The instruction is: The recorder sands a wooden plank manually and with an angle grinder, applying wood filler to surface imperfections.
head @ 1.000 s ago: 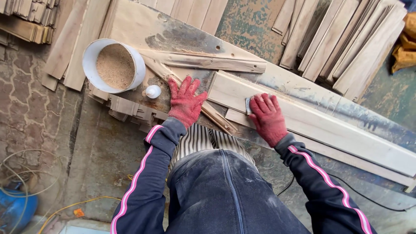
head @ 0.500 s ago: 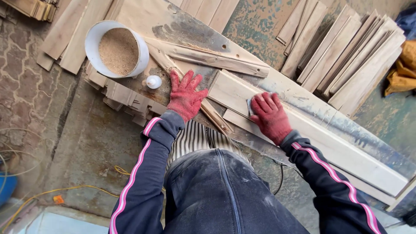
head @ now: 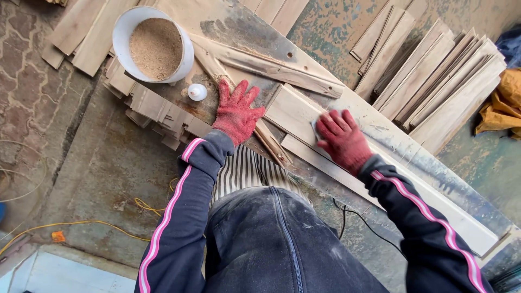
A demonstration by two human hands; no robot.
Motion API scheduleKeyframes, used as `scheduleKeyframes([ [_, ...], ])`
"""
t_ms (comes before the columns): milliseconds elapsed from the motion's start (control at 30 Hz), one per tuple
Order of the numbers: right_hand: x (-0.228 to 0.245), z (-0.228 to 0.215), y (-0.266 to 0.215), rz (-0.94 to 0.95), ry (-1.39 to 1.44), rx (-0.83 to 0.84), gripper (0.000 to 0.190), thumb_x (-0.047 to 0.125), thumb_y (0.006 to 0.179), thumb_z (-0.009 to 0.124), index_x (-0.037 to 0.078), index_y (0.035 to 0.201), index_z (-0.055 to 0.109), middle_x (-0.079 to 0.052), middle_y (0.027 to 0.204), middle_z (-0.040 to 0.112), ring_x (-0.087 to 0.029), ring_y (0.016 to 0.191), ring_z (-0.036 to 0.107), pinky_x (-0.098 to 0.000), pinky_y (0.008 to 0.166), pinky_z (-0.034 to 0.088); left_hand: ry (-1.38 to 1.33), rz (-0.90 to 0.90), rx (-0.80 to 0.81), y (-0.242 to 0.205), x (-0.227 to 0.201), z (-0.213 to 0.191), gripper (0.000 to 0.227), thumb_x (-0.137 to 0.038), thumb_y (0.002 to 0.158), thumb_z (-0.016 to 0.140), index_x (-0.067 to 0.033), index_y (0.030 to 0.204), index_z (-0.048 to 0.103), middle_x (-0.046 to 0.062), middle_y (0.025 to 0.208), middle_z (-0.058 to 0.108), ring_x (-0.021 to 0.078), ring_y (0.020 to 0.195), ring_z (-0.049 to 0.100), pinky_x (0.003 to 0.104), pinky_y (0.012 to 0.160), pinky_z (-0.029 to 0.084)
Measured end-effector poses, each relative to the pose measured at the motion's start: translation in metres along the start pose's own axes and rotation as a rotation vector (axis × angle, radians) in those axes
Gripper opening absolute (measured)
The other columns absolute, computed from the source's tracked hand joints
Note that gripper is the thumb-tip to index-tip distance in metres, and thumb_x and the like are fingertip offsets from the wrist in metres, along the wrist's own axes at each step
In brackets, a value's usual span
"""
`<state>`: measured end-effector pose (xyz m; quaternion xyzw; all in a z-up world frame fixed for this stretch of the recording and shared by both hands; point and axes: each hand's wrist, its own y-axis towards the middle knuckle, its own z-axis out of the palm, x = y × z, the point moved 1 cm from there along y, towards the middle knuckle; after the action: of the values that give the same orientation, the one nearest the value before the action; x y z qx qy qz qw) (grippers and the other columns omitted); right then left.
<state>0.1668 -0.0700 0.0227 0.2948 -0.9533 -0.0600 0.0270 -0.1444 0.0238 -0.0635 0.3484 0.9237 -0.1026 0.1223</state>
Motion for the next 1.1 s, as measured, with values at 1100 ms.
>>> scheduleKeyframes([
  [1100,0.064,0.033,0.098,0.064,0.163,-0.195,0.065,0.062,0.098,0.050,0.006,0.126,0.066,-0.018,0.127,0.065,-0.038,0.125,0.059,-0.0565,0.112,0.041,0.029,-0.043,0.066,0.005,-0.003,-0.011,0.024,-0.041,0.091,0.068,-0.0426,0.114,0.073,-0.003,0.165,0.045,0.0275,0.159,0.023,0.069,0.128,0.003],
])
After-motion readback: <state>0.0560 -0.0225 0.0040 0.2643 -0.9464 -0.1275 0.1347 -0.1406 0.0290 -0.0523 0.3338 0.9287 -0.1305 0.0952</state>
